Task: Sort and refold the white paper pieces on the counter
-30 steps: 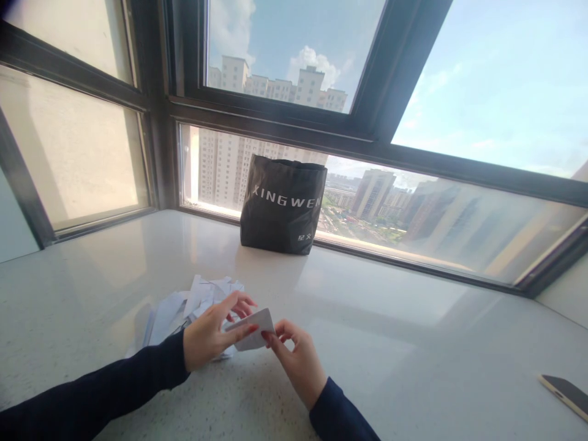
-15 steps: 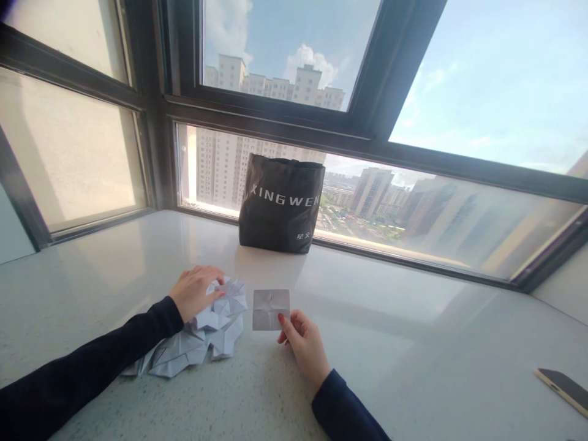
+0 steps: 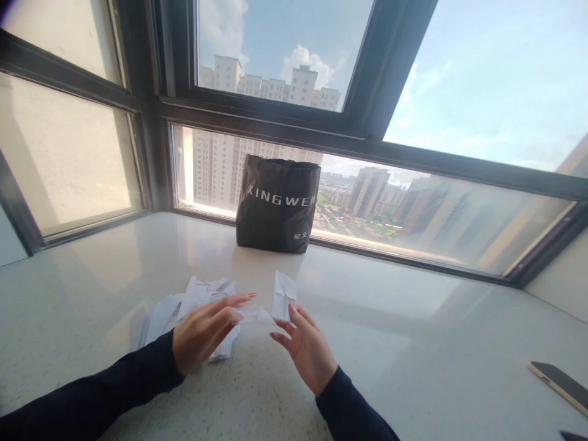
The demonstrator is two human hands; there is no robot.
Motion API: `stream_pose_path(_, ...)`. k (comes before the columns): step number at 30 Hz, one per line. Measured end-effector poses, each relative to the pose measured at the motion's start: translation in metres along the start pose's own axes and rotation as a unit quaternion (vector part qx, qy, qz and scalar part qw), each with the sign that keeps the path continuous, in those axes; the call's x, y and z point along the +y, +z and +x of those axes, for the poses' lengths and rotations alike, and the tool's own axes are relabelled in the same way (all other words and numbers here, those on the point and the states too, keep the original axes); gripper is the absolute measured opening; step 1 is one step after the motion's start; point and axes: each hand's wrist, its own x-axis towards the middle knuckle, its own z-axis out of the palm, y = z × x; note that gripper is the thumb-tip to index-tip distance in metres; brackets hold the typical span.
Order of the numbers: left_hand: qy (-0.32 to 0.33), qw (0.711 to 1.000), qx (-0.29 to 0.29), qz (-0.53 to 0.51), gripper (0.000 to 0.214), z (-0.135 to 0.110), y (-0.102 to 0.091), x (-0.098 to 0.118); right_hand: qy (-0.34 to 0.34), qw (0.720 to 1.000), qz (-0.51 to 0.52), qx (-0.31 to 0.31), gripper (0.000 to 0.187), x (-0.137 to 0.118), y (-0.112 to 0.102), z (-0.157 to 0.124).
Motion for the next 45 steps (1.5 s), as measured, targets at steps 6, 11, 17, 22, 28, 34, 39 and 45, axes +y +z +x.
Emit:
stream_pose_path(6,0.112,0.985,0.062,0.112,0.014,-0.001,0.001,0.007,0.062,0.997,-0.015,-0.033,0.017,0.005,0.007,-0.005)
stream_pose_path(11,0.139,0.964,0.085,0.21,0.013,-0.005,0.002,0.016,0.083,0.995,-0.021,-0.041,0.016,0.01,0.003,-0.002)
stream_pose_path(17,0.103,0.985,-0.009,0.136,0.02,-0.006,0.002,0.018,0.017,0.999,-0.044,0.002,0.018,0.012,-0.003,0.003)
stream_pose_path(22,-0.097,0.991,-0.044,-0.087,0.028,-0.005,0.006,0.014,-0.055,0.996,-0.053,0.045,0.02,0.006,-0.009,0.007)
stream_pose_path(28,-0.301,0.819,-0.028,-0.488,0.041,-0.001,0.02,0.02,-0.095,0.99,-0.09,0.048,0.019,0.009,-0.003,0.003)
stream_pose_path(34,-0.338,0.769,-0.012,-0.542,0.043,-0.008,0.034,0.016,-0.129,0.98,-0.135,0.064,0.021,0.013,0.002,0.0)
stream_pose_path(39,-0.328,0.769,0.019,-0.548,0.042,-0.009,0.036,0.013,-0.16,0.969,-0.154,0.112,0.022,0.014,-0.003,0.001)
stream_pose_path(45,-0.313,0.761,0.037,-0.567,0.052,-0.01,0.036,0.016,-0.154,0.97,-0.168,0.085,0.022,0.016,0.004,-0.003)
